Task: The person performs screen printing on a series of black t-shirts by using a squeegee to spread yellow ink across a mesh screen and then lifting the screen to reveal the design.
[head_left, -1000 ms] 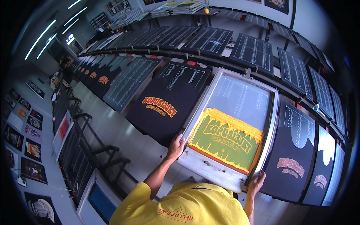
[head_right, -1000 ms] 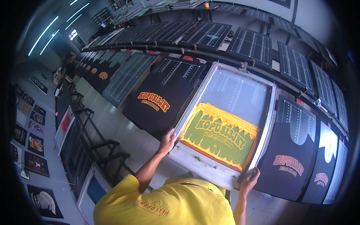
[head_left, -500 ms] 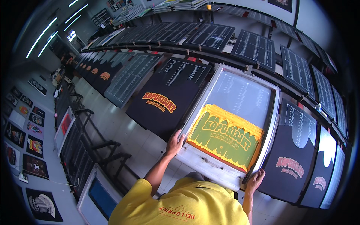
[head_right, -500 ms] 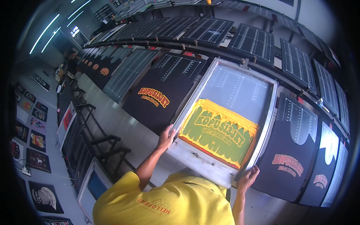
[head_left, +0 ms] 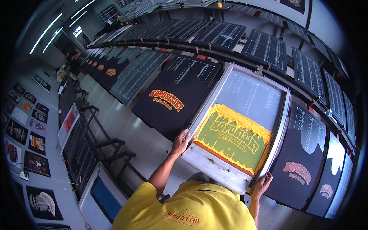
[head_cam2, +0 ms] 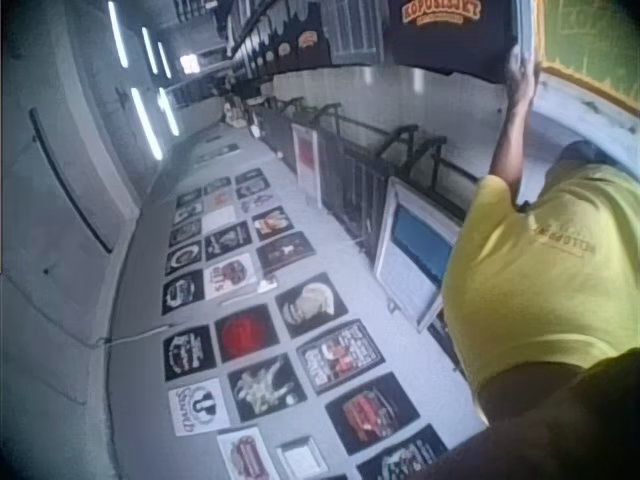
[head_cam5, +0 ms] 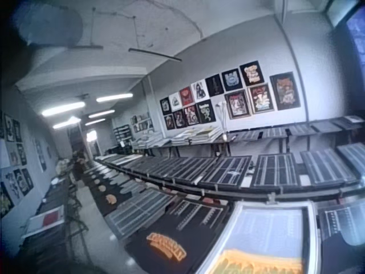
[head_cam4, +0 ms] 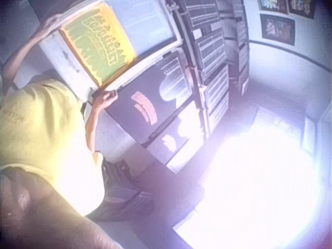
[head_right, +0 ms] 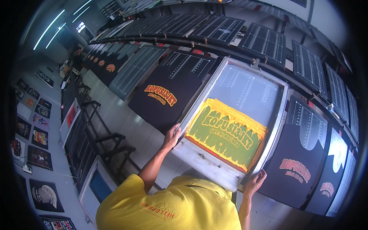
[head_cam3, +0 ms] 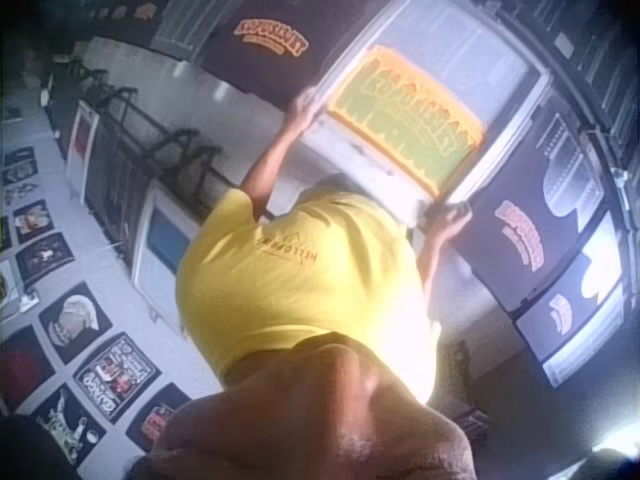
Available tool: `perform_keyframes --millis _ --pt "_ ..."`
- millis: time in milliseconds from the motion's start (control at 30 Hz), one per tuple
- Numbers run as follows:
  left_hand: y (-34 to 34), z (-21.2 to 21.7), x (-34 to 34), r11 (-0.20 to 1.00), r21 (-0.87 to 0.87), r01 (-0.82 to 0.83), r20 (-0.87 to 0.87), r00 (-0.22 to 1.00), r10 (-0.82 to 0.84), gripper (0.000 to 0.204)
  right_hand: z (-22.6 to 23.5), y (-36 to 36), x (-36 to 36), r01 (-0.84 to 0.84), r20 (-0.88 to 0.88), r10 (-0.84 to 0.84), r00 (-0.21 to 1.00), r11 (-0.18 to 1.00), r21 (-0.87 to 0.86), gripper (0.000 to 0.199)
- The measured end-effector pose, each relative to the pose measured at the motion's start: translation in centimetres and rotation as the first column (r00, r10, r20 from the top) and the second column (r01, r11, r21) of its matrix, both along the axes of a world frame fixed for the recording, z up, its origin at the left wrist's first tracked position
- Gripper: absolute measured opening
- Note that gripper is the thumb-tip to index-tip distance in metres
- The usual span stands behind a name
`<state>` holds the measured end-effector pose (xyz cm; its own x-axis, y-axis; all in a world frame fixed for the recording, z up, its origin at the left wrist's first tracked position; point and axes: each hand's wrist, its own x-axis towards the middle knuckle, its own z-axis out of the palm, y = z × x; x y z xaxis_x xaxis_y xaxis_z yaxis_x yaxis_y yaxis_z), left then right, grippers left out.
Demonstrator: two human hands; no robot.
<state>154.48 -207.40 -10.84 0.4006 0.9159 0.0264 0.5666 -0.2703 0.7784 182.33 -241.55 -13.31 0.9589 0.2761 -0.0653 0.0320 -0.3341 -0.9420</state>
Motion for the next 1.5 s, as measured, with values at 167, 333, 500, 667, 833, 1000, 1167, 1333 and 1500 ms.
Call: perform_keyframes --millis 167,333,500,667,833,1000,1167,1333,1500 --pt "0.2 -0.4 -0.4 1.0 0.018 0.006 0.043 0.999 -0.007 0.052 0.0 -0.1 0.0 -0.013 -0.033 0.013 0.999 1.0 0.016 0.029" --pt "0.4 -0.4 -0.1 1.0 0.028 0.001 0.055 0.999 -0.003 0.05 -0.3 -0.2 0.1 -0.008 0.002 0.008 1.0 1.0 -0.007 0.028" --pt "0.4 -0.5 -0.3 0.999 0.045 0.013 0.088 0.996 -0.017 0.048 -0.2 0.0 0.0 0.0 -0.003 0.0 1.0 1.0 0.016 0.028" --pt "0.3 0.2 0.3 1.0 -0.003 0.01 0.092 0.996 -0.01 0.047 0.0 -0.2 0.1 -0.008 -0.028 0.008 1.0 1.0 0.02 0.028" --pt "0.5 -0.6 -0.1 0.997 0.079 0.027 0.102 0.994 -0.035 0.045 0.2 -0.1 0.1 -0.02 -0.038 0.022 0.999 0.999 0.035 0.029" --pt "0.3 -0.4 0.0 0.999 0.036 0.005 0.079 0.997 -0.008 0.046 0.3 0.0 0.0 -0.014 -0.036 0.015 0.999 0.999 0.03 0.03" --pt "0.5 -0.5 -0.3 0.997 0.077 0.023 0.06 0.998 -0.028 0.048 0.3 0.0 -0.1 -0.021 -0.062 0.024 0.998 0.999 0.047 0.03" --pt "0.7 -0.8 -0.1 0.998 0.057 0.034 0.063 0.997 -0.038 0.05 1.2 0.4 -0.4 0.013 -0.049 -0.014 0.999 1.0 -0.009 0.03" --pt "1.0 -1.7 -0.6 0.998 0.056 0.036 0.116 0.992 -0.042 0.046 1.5 1.0 -0.5 0.049 -0.05 -0.048 0.998 0.999 0.002 0.026"
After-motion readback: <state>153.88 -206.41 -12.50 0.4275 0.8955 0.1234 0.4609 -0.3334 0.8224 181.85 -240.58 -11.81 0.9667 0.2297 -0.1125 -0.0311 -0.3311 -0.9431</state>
